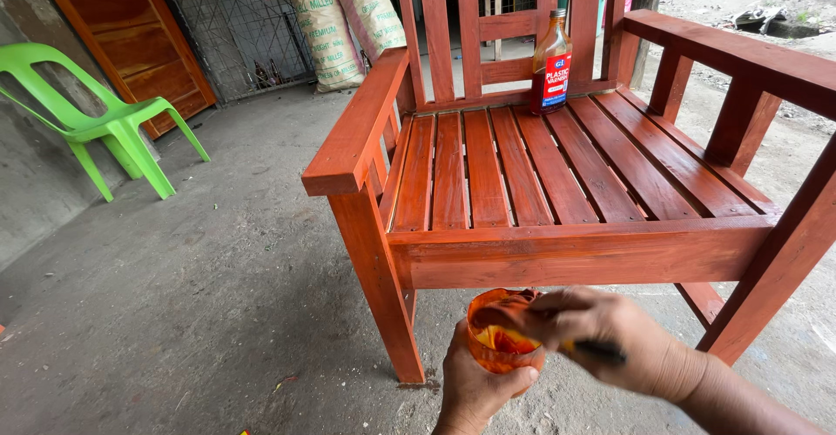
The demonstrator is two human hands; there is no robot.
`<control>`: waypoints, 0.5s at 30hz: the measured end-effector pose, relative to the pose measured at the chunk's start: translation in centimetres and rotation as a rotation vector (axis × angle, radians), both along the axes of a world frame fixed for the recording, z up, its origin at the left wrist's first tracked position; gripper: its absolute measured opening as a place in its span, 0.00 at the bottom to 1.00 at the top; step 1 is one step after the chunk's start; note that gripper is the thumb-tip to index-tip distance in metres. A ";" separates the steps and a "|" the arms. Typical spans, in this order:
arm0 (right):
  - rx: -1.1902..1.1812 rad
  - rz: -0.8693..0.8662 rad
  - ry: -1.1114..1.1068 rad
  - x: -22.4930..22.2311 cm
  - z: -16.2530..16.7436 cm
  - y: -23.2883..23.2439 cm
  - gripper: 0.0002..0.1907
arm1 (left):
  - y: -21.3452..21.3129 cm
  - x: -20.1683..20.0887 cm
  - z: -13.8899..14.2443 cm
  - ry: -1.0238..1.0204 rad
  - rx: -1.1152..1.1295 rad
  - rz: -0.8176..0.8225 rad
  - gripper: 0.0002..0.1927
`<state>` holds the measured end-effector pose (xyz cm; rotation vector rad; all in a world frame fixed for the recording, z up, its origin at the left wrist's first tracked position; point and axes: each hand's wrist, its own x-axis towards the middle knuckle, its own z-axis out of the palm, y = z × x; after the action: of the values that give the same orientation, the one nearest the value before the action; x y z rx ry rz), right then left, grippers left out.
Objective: The person applies reddish-brown varnish to a wooden chair using a brush. They repeatedly dip the brush into a small container and coat the chair's legs, armrests, seat slats, and backrest. A dog briefly approaches and sniffs the container during the process.
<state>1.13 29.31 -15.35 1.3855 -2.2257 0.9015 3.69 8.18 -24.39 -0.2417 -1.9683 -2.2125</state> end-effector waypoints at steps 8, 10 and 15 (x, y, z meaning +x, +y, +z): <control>-1.090 0.008 -0.969 -3.7 -6.2 -0.7 0.05 | -2.9 -0.1 -1.6 -0.002 -0.193 0.286 0.45; -1.046 -0.073 -0.886 -3.2 -7.5 -2.6 0.04 | -4.6 0.4 -1.8 0.009 -0.246 0.345 0.46; -0.918 -0.164 -0.610 -3.9 -7.2 -9.3 0.04 | -7.8 1.3 -2.1 0.080 -0.151 0.427 0.45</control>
<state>-2.80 20.05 -22.55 0.5212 -1.7712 2.1148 4.98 0.41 -26.46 0.0678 -1.9283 -1.7650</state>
